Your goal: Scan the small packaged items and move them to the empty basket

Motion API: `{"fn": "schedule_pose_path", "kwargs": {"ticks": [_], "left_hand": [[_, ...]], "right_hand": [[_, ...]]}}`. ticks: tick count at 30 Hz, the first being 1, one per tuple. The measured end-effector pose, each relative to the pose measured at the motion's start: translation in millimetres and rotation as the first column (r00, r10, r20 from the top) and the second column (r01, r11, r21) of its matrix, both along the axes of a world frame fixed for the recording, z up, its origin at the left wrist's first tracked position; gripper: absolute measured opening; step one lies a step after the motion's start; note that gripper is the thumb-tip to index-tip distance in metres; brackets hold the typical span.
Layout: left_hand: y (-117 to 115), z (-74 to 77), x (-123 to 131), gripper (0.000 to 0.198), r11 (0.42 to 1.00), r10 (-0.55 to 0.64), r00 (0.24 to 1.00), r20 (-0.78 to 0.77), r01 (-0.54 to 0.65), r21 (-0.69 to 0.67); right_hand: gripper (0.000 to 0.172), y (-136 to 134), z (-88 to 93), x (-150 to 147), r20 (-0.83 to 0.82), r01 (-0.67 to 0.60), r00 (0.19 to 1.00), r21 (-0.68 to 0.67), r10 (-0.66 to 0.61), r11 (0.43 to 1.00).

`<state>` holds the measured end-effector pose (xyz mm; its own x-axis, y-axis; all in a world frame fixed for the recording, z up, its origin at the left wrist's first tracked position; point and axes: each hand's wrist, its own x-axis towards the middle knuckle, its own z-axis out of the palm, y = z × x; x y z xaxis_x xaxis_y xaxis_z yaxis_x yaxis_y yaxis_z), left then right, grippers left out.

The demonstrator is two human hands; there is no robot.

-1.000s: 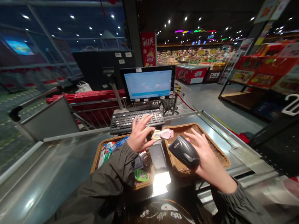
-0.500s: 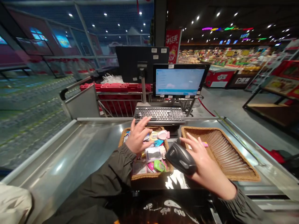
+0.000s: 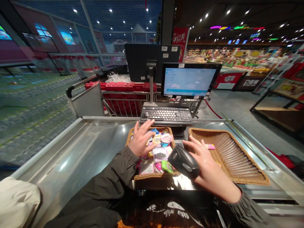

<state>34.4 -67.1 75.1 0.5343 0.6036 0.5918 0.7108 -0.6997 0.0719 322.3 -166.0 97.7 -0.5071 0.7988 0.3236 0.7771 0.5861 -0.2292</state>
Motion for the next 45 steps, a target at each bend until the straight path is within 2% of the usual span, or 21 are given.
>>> {"fn": "schedule_pose_path", "kwargs": {"ticks": [4,15,28,36,45], "left_hand": [[-1.1,-2.6,-2.4,0.028,1.0,0.009,1.0,0.011,-0.009,-0.007],[-9.8,-4.0,-6.1,0.025,1.0,0.019,1.0,0.003,-0.019,0.016],[-16.4,-4.2,-11.2,0.026,0.999,0.038,0.999,0.004,-0.038,-0.008],[-27.2,-19.5,-27.6,0.027,0.996,0.044,0.999,-0.022,-0.046,-0.076],[-47.3,-45.4,-47.5,0.028,0.974,0.091,0.994,-0.054,-0.1,-0.201]], "right_hand": [[0.049,-1.1,0.8,-2.1,0.0,-0.003,1.0,0.005,0.003,1.0],[0.043,-4.4,1.6,-6.4,0.026,-0.022,0.999,0.01,0.022,1.0],[0.046,-7.8,2.8,-5.9,0.005,-0.018,1.0,0.012,0.017,1.0],[0.044,-6.9,-1.1,-5.9,0.035,-0.014,0.999,-0.014,0.014,1.0],[0.043,-0.5,-10.5,-12.3,0.034,-0.037,0.999,-0.044,0.039,0.998]]}}
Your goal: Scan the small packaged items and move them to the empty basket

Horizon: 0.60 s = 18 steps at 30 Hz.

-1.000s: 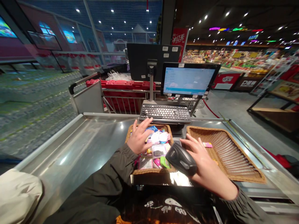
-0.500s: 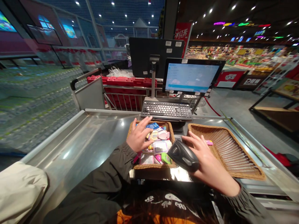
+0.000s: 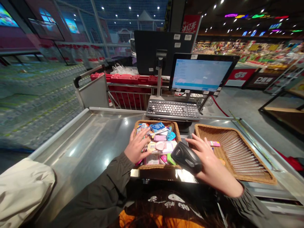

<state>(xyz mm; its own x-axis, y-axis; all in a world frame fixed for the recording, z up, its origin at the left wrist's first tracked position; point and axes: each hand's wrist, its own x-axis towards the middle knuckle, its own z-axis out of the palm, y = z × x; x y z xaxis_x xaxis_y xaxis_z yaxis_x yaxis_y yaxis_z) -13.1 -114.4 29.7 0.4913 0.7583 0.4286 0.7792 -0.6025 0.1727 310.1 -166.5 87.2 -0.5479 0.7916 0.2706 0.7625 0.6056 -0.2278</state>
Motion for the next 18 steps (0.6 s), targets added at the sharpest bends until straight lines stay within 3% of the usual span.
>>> {"fn": "schedule_pose_path", "kwargs": {"ticks": [11,18], "left_hand": [[-15.5,-34.2,-19.0,0.032,0.977,0.001,0.989,-0.15,-0.033,-0.211],[-12.7,-38.8,-22.4,0.044,0.965,-0.012,0.986,-0.169,-0.033,-0.26]], "right_hand": [[0.043,6.6,-4.5,-9.2,0.001,0.002,1.0,-0.018,-0.002,1.0],[0.049,8.9,-6.2,-12.3,-0.02,0.0,1.0,-0.02,-0.001,1.0]]}}
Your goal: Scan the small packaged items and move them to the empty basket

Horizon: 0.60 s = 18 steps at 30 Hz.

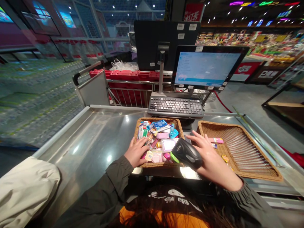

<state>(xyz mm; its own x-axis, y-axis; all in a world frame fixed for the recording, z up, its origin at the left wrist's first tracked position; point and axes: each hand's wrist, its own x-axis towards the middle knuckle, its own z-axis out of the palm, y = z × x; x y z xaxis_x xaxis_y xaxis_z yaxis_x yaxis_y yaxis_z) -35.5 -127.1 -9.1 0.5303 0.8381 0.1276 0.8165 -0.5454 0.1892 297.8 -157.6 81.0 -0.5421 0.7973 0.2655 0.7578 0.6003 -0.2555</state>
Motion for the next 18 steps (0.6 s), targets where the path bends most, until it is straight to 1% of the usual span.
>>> {"fn": "schedule_pose_path", "kwargs": {"ticks": [2,4,7,10,14,16,18], "left_hand": [[1.0,5.0,-0.4,0.045,1.0,-0.01,1.0,-0.012,0.01,-0.015],[1.4,13.8,0.4,0.041,1.0,-0.01,0.999,-0.036,0.009,-0.026],[1.1,33.0,5.1,0.035,1.0,-0.008,0.998,-0.066,0.008,-0.01],[0.4,55.1,15.3,0.034,0.997,-0.048,0.997,-0.057,0.052,0.062],[5.1,82.0,40.4,0.033,0.972,-0.168,0.985,-0.024,0.17,0.165],[12.9,92.0,60.1,0.031,0.953,-0.236,0.972,-0.012,0.234,0.191],[24.6,98.6,85.8,0.031,0.934,-0.307,0.952,-0.01,0.303,0.192]], "right_hand": [[0.05,-0.4,-0.3,0.2,-0.009,0.011,1.0,-0.007,-0.011,1.0],[0.049,-0.8,-0.5,1.6,-0.018,0.017,1.0,-0.019,-0.018,1.0],[0.047,-1.0,0.0,7.9,-0.019,0.041,0.999,-0.034,-0.041,0.999],[0.042,-1.0,1.0,22.7,-0.029,0.108,0.994,-0.017,-0.108,0.994],[0.044,-4.8,0.1,60.1,-0.039,0.234,0.972,0.031,-0.233,0.972],[0.045,-10.3,-1.6,85.5,-0.044,0.315,0.949,0.055,-0.312,0.948],[0.045,-18.7,-3.7,113.5,-0.05,0.395,0.919,0.075,-0.392,0.916]]}}
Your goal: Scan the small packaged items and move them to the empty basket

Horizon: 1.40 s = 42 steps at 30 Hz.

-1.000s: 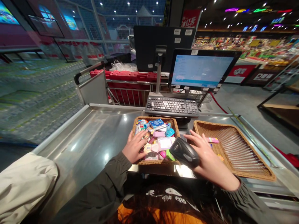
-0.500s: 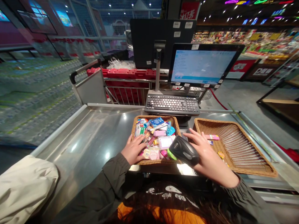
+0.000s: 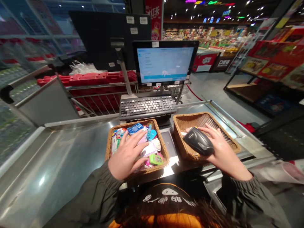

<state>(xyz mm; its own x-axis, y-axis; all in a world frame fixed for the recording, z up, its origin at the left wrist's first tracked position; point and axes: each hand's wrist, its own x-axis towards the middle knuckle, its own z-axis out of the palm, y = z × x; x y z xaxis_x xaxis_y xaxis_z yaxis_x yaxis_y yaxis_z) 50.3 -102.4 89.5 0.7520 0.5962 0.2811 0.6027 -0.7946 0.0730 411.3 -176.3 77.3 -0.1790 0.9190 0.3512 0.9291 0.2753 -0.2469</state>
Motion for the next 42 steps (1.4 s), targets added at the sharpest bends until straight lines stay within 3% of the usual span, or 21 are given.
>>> {"fn": "schedule_pose_path", "kwargs": {"ticks": [6,12,14,16,20,25,29,34,42], "left_hand": [[47.2,-1.7,108.0,0.035,0.957,-0.284,0.959,-0.021,0.281,-0.076],[81.9,-25.9,230.0,0.043,0.855,-0.498,0.865,-0.059,0.477,-0.205],[86.4,-40.4,267.9,0.038,0.843,-0.5,0.858,-0.122,0.449,-0.297],[86.9,-59.0,302.3,0.029,0.873,-0.414,0.875,-0.251,0.304,-0.381],[79.6,-104.3,355.6,0.031,0.907,-0.31,0.882,-0.356,0.162,-0.388],[67.5,-155.4,397.5,0.039,0.92,-0.213,0.857,-0.469,0.015,-0.391],[60.1,-180.6,421.6,0.042,0.917,-0.185,0.816,-0.548,-0.057,-0.395],[50.5,-199.0,437.3,0.042,0.905,-0.16,0.788,-0.595,-0.124,-0.407],[47.6,-210.4,441.1,0.041,0.904,-0.14,0.838,-0.528,-0.11,-0.413]], "right_hand": [[0.036,-33.8,-4.4,78.6,0.004,0.22,0.975,0.103,-0.221,0.97],[0.036,-56.4,-8.4,125.8,-0.026,0.338,0.941,0.064,-0.337,0.939],[0.035,-60.0,-10.5,136.6,-0.051,0.368,0.929,0.037,-0.366,0.929],[0.033,-62.1,-12.9,146.6,-0.076,0.39,0.919,0.012,-0.388,0.921],[0.031,-61.5,-18.7,164.1,-0.113,0.402,0.908,-0.038,-0.404,0.915],[0.032,-53.1,-28.3,177.9,-0.129,0.385,0.91,-0.084,-0.393,0.919],[0.044,-45.0,-36.0,184.1,-0.123,0.379,0.912,-0.116,-0.392,0.918],[0.046,-40.2,-44.8,196.1,-0.127,0.345,0.922,-0.163,-0.366,0.925],[0.047,-36.1,-54.9,212.1,-0.174,0.328,0.921,-0.141,-0.35,0.934]]}}
